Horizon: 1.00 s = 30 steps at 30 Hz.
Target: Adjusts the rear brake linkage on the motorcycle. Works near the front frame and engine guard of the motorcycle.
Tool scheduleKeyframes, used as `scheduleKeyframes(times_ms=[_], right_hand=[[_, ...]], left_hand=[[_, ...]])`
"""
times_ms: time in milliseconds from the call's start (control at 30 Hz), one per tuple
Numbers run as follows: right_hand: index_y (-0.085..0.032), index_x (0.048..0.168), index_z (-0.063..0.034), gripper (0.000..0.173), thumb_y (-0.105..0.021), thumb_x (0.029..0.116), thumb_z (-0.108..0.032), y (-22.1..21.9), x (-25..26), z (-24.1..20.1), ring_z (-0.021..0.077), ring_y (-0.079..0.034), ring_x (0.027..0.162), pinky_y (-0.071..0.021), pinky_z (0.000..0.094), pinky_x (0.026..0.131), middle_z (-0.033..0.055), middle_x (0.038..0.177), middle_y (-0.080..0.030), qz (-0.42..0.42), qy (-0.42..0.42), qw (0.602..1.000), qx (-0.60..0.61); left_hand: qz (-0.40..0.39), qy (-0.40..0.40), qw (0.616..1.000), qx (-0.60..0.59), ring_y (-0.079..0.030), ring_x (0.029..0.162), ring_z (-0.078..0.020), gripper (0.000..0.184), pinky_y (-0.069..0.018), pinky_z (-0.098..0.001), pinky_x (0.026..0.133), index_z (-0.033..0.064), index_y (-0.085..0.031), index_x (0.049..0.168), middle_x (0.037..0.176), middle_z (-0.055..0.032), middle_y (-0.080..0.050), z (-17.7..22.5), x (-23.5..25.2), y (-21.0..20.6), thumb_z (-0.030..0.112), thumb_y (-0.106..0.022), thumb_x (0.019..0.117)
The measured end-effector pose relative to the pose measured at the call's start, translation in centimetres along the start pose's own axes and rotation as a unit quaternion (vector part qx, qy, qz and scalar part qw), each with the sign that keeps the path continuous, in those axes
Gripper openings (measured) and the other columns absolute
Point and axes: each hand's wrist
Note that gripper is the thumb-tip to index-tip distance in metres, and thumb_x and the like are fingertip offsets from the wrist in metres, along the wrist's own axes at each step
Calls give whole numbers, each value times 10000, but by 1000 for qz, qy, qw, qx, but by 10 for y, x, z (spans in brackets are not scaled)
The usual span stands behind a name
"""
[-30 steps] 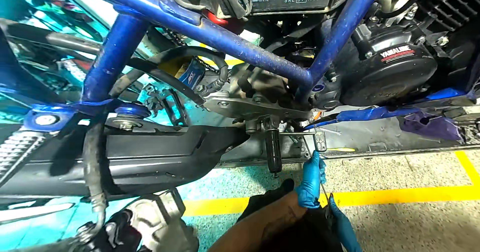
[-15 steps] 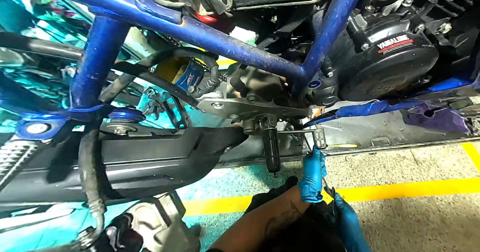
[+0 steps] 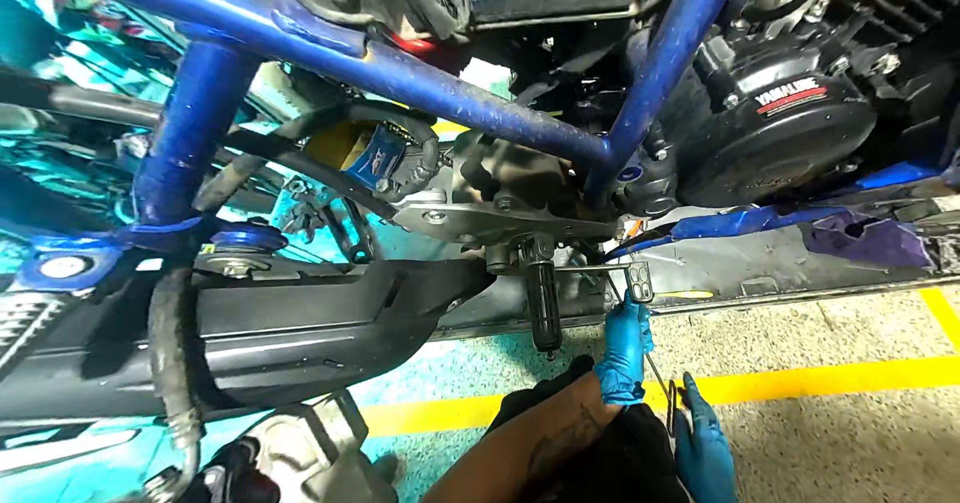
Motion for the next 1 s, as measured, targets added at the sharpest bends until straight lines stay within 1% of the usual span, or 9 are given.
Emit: scheduleKeyframes(times_ms=[100, 300, 400, 467, 533, 633, 700, 867, 1000], right_hand=[[-446, 1448, 163, 586, -550, 1000, -199, -6, -1, 4, 305, -611, 1295, -467, 409, 1113, 261, 1397, -604, 7, 101, 991, 90], [-604, 1152, -4, 452, -243, 1139, -275, -8, 34, -40, 103, -556, 508, -488, 269, 488, 25, 676, -623, -71, -396, 829, 388], [-535, 1448, 19, 432, -484, 1030, -79, -6, 1, -12, 203, -682, 1133, -535, 388, 993, 143, 1300, -685, 6, -117, 987, 112], [-462, 1466, 123, 649, -594, 918, -198, -5, -7, 11, 421, -620, 1259, -478, 549, 1069, 296, 1402, -590, 30, 87, 995, -25], [-390, 1470, 184, 650, -556, 975, -204, -9, -5, 8, 293, -622, 1280, -481, 400, 1094, 260, 1394, -607, 7, 94, 990, 108], [-554, 1282, 88, 397, -291, 1112, -155, 1, 13, -52, 145, -681, 624, -598, 294, 605, 111, 767, -692, 13, -254, 897, 361], [-577, 1149, -55, 358, -236, 1144, -165, 24, 41, -97, 203, -589, 565, -549, 337, 592, 97, 706, -588, -61, -474, 844, 243], [-501, 1428, 129, 635, -638, 888, -176, -8, -4, 12, 402, -659, 1184, -525, 532, 1003, 299, 1328, -630, 20, 102, 995, 7], [-496, 1376, 138, 451, -396, 1078, -186, -9, 4, -24, 108, -738, 891, -620, 260, 811, 123, 1036, -747, -8, -96, 944, 314]], left_hand=[[5, -1, 1000, -7, -296, 379, -37, 413, -273, -171, 394, 87, -430, 724, 488, 53, -308, 0, 2, -2, 159, -365, 1125], [8, -19, 1000, -3, -312, 382, -33, 405, -279, -172, 392, 82, -444, 722, 491, 50, -329, 3, 4, 2, 145, -387, 1118], [-12, -33, 999, -23, -338, 410, -51, 411, -318, -191, 414, 82, -493, 820, 532, 47, -358, -9, 11, 7, 284, -330, 1138], [-27, -43, 999, -12, -334, 423, -50, 411, -317, -193, 424, 112, -494, 847, 554, 58, -352, -17, 12, 12, 346, -317, 1135], [-40, -50, 998, -7, -324, 423, -44, 416, -306, -187, 422, 141, -489, 831, 553, 70, -344, -17, 12, 15, 370, -316, 1131], [-42, -44, 998, -3, -308, 416, -43, 433, -295, -192, 413, 140, -495, 820, 545, 70, -332, -15, 12, 15, 397, -327, 1127], [-37, -40, 998, -1, -297, 416, -39, 443, -278, -191, 412, 146, -499, 817, 544, 72, -330, -14, 12, 16, 421, -333, 1122], [-41, -35, 998, -13, -288, 422, -29, 326, -267, -178, 411, 166, -485, 824, 564, 74, -340, -15, 12, 16, 279, -386, 1114], [-164, -90, 982, -25, -339, 438, -38, 309, -313, -194, 417, 153, -532, 884, 585, 75, -376, -51, 53, 52, 308, -384, 1108]])
Point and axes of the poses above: each hand's wrist, its own x-axis towards the middle knuckle, its own y-axis out of the back of the hand, z = x × y
